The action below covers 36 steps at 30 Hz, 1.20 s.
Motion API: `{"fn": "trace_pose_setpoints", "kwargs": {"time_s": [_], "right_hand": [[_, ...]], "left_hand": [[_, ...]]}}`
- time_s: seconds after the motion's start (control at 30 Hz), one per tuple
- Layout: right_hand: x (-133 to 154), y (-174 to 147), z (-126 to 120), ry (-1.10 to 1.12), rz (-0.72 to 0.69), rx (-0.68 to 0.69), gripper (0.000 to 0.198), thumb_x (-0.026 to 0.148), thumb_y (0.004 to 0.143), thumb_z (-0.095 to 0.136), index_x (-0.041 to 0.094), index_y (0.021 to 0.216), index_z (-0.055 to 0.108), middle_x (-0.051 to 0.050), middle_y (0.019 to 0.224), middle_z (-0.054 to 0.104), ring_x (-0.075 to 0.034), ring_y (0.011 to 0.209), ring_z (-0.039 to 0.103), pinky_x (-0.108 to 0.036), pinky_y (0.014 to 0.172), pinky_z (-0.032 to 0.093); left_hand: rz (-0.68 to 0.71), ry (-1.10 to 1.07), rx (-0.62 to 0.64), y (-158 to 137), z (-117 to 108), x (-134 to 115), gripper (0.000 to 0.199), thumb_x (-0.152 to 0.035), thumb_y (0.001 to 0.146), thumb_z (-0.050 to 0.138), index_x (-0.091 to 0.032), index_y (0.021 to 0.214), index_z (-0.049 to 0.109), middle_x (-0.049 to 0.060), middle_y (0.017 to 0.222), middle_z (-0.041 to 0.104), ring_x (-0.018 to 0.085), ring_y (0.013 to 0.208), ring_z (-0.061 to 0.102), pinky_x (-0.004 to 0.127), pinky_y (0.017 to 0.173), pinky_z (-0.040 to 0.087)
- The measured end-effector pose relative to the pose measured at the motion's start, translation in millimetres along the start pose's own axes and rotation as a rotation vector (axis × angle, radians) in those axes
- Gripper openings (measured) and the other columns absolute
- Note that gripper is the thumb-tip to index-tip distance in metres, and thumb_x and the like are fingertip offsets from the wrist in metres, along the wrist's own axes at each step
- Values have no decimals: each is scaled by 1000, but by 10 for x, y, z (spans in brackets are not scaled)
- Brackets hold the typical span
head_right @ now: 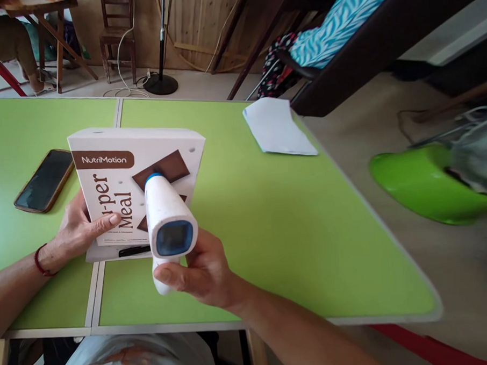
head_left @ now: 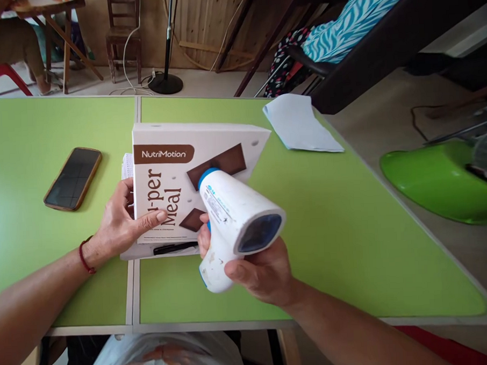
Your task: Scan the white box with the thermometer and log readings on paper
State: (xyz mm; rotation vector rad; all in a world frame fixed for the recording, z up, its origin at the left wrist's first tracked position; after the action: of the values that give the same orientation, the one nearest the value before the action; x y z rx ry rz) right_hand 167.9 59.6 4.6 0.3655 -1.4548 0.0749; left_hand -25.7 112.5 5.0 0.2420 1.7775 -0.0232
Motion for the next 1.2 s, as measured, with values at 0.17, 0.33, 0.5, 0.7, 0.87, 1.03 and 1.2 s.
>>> {"fn": "trace_pose_setpoints", "kwargs": {"time_s": [0.17, 0.33, 0.5, 0.7, 0.87, 1.03, 1.2], "right_hand": [[1, 0, -14, 9, 6, -20, 33, 48, 70, 74, 20, 81, 60, -2, 65, 58, -18, 61, 58, -34, 53, 50], [-14, 2, -9, 17, 19, -6, 31, 46, 71, 75, 20, 76, 59, -2, 66, 59, -18, 62, 59, -34, 55, 51], [-4, 8, -7, 26, 6, -16, 31, 46, 70, 75, 19, 79, 62, -3, 65, 60, -18, 61, 58, -35, 55, 51], [-21, 1, 11, 40, 53, -4, 33, 47, 69, 76, 19, 75, 60, -3, 65, 59, -18, 63, 58, -35, 57, 50], [7, 18, 0, 42, 28, -40, 37, 48, 69, 77, 19, 88, 63, -2, 66, 60, -18, 61, 57, -34, 54, 48], [100, -7, -2, 24, -43, -4, 35, 45, 70, 77, 23, 94, 63, -2, 66, 59, -18, 61, 57, -33, 51, 48], [158, -92, -189, -210, -169, -27, 51, 57, 67, 73, 23, 103, 61, -5, 72, 60, -20, 63, 59, -35, 51, 51]], "left_hand": [[11, 29, 8, 11, 9, -7, 66, -53, 68, 79, -14, 114, 51, 15, 107, 64, 30, 94, 64, 47, 76, 57], [35, 29, 12, 15, 13, -17, 63, -52, 69, 79, -14, 112, 52, 15, 106, 64, 30, 92, 64, 46, 74, 58], [-4, -1, 21, 14, 19, -25, 63, -50, 67, 80, -15, 112, 52, 14, 105, 65, 30, 92, 63, 46, 73, 56], [-31, -55, 35, 12, 38, -44, 62, -48, 68, 80, -15, 113, 52, 13, 108, 64, 31, 96, 63, 45, 79, 54], [-28, -45, 30, 16, 33, -28, 64, -48, 67, 80, -15, 114, 52, 13, 107, 65, 30, 95, 63, 44, 78, 54], [-8, -35, 17, -9, 19, -39, 65, -48, 67, 81, -14, 114, 52, 14, 104, 66, 30, 91, 65, 42, 72, 56], [230, 5, -56, 7, -54, -251, 60, -43, 73, 80, -16, 117, 50, 11, 110, 64, 29, 99, 63, 44, 83, 55]]}}
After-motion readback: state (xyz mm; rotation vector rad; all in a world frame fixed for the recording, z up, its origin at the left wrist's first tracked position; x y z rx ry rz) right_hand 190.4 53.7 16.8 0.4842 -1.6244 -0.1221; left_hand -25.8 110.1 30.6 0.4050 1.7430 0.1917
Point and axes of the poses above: each hand's wrist, its own y-axis towards the middle knuckle, its own z-axis out of the palm, x = y × z, the point moved 7 cm from there along y, towards the middle knuckle
